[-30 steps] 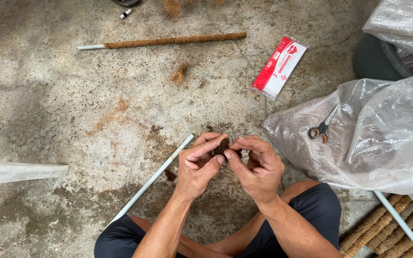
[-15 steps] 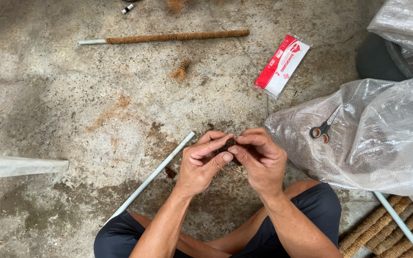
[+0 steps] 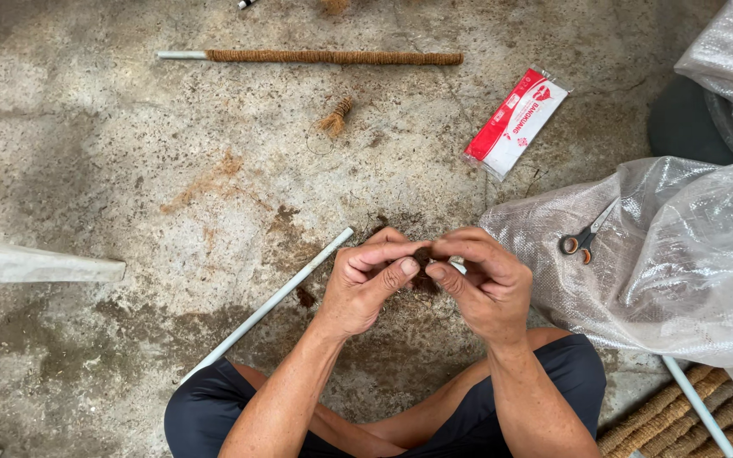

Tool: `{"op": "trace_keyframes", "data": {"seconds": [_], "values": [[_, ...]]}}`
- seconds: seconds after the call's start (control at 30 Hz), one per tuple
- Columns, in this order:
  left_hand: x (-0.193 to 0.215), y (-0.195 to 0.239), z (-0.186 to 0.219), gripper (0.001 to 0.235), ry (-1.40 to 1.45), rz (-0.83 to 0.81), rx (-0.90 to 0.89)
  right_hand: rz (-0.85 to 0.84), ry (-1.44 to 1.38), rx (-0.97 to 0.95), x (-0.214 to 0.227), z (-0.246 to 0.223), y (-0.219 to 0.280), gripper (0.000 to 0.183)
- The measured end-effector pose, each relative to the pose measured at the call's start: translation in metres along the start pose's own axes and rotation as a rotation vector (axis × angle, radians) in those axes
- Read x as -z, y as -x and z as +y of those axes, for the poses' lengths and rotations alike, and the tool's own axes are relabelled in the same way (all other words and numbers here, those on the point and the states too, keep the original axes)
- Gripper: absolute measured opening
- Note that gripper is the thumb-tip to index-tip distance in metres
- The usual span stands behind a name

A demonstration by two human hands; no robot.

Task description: The person sits on the floor and assembles a small broom by hand. They gather natural fibers, wrap them around a white plastic tube, and secure the bundle using a thin wooden stick to twist the binding. The person continues to adjust and tighten the fibers around the tube.

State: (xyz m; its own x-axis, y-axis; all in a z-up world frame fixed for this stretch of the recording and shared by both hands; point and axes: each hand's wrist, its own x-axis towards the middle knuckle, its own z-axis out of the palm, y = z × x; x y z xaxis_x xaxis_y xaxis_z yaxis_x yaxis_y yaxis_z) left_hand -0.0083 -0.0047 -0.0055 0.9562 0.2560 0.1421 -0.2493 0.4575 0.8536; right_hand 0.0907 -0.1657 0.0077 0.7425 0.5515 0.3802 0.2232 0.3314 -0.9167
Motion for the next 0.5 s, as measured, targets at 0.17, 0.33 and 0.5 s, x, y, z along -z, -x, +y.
{"op": "trace_keyframes", "data": {"seconds": [0.17,0.33,0.5], "values": [[0.000,0.000,-0.001,0.027,0.003,-0.035,0.037,-0.055,0.247,0.192,0.001,-0.007,-0.004,0.041],[-0.005,-0.001,0.005,0.031,0.045,-0.014,0.083,-0.101,0.293,0.230,0.004,-0.004,-0.003,0.043],[-0.006,-0.001,0.004,0.020,0.051,-0.032,0.049,-0.163,0.427,0.351,0.004,-0.019,-0.007,0.039]]}}
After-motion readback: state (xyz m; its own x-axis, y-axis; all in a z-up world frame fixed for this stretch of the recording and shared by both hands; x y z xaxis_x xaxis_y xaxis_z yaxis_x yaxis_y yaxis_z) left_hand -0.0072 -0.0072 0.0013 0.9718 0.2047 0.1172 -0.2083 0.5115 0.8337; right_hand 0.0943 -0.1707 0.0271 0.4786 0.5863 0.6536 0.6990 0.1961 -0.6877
